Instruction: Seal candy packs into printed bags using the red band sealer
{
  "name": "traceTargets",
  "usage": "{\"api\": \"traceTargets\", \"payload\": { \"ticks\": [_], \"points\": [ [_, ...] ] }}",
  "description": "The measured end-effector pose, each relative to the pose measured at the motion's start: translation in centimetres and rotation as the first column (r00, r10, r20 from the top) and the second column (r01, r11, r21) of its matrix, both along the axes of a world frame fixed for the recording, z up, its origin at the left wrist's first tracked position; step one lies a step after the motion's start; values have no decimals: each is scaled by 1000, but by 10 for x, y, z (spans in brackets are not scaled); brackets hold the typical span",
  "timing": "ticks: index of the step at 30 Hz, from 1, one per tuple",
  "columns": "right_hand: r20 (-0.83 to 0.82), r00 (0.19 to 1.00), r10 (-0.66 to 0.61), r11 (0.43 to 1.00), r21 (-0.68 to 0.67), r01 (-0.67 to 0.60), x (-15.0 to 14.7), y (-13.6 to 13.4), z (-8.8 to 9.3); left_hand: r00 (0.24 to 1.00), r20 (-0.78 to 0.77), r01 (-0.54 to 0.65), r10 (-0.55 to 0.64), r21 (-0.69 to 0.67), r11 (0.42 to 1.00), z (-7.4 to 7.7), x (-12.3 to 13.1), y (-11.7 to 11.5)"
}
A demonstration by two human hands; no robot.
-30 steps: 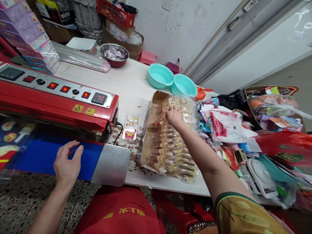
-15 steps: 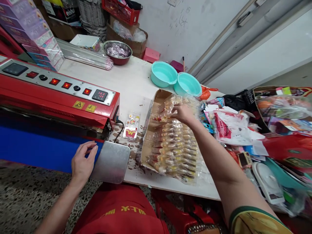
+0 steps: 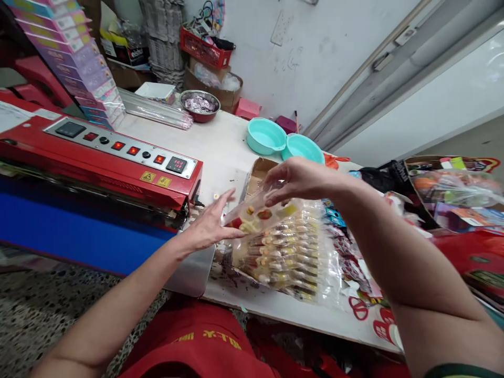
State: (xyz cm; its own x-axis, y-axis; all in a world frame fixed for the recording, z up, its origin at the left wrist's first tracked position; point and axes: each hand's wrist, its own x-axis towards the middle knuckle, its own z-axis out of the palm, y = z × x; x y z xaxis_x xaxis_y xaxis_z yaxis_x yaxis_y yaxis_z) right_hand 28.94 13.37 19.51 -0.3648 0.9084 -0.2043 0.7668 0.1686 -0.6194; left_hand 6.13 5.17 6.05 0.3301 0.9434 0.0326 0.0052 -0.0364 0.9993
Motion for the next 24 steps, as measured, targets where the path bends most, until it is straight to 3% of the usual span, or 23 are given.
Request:
{"api": "traceTargets", "payload": {
  "ticks": [3, 6, 9, 13, 18, 20, 24],
  "points": [
    [-270, 963, -24, 986, -166, -22, -23, -8, -36, 978, 181, 160, -104, -332, 930, -24, -14, -15],
    [-474, 874, -111, 987, -157, 40, -31, -22, -77, 982, 188, 77, 13, -463, 883, -56, -42, -43],
    [-548, 817, -180, 967, -250, 46, -35, -41, -114, 967, 217, 9, 136, -559, 829, -74, -69, -68],
    [-582, 785, -211, 917, -396, -47, -56, -65, -151, 946, 252, -1, 202, -624, 781, -81, -89, -90],
    [-635, 670, -386, 902, -412, 129, -89, -78, -176, 933, 268, -1, 239, -664, 748, -83, -94, -102],
    [-649, 638, -414, 899, -400, 176, -99, -79, -180, 902, 296, -49, 315, -654, 755, -81, -92, -95],
    [-624, 673, -398, 899, -412, 150, -116, -81, -182, 837, 253, -232, 485, -638, 734, -72, -89, -61]
  ]
}}
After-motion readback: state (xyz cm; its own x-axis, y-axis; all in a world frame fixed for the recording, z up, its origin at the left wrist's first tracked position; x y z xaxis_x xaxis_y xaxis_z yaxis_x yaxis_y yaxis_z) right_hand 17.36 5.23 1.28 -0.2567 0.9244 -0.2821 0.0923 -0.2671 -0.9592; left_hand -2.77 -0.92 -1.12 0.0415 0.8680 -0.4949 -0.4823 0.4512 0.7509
